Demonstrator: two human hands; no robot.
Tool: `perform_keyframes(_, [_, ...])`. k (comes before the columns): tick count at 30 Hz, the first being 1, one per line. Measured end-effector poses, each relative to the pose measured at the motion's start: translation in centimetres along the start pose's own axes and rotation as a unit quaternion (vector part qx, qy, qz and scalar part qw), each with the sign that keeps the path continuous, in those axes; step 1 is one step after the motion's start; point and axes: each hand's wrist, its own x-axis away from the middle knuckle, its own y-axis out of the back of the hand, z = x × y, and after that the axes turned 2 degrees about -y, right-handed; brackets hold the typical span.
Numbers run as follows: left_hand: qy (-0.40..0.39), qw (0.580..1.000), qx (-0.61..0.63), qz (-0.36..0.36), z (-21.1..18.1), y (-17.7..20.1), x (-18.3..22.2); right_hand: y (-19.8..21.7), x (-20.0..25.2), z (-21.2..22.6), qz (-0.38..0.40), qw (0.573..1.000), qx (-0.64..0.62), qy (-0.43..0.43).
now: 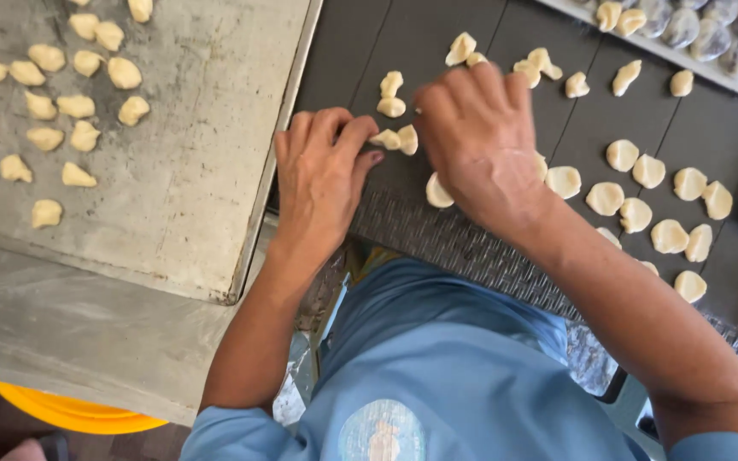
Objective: Flattening dough balls, adding filling, and sealing small pastries on a production table
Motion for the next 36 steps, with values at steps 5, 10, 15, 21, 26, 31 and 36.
perform_keyframes(5, [-0.013,0.999,0.011,-0.029,-0.3,-1.7,0.3,-3.3,2.6,-0.1,0.031,0.983,-0.171,-0.052])
perform_keyframes(10, [-0.022,0.997,-0.019,-0.069,-0.8,-3.9,0.2,-3.0,3.4,-0.5,0.045,0.951,-0.274,-0.136])
perform_keyframes(15, [0.010,0.985,0.127,-0.119,-0.1,-1.9,0.4,-1.1,3.0,0.3,0.052,0.937,-0.302,-0.170])
perform_keyframes(21, [0.004,0.987,0.105,-0.124,0.0,-1.2,1.4,-1.5,3.5,3.4,0.069,0.937,-0.288,-0.183])
perform_keyframes(26, [-0.020,0.992,0.037,-0.115,0.6,-1.5,1.4,-0.4,2.8,2.5,0.100,0.964,-0.225,-0.103])
perform_keyframes(31, [-0.023,0.993,0.060,-0.098,0.4,-2.2,1.6,-1.2,2.5,2.1,0.075,0.976,-0.194,-0.067])
perform_keyframes(36, [-0.041,0.995,0.035,-0.080,0.7,-2.3,1.4,-1.4,2.4,2.0,0.053,0.967,-0.235,-0.082])
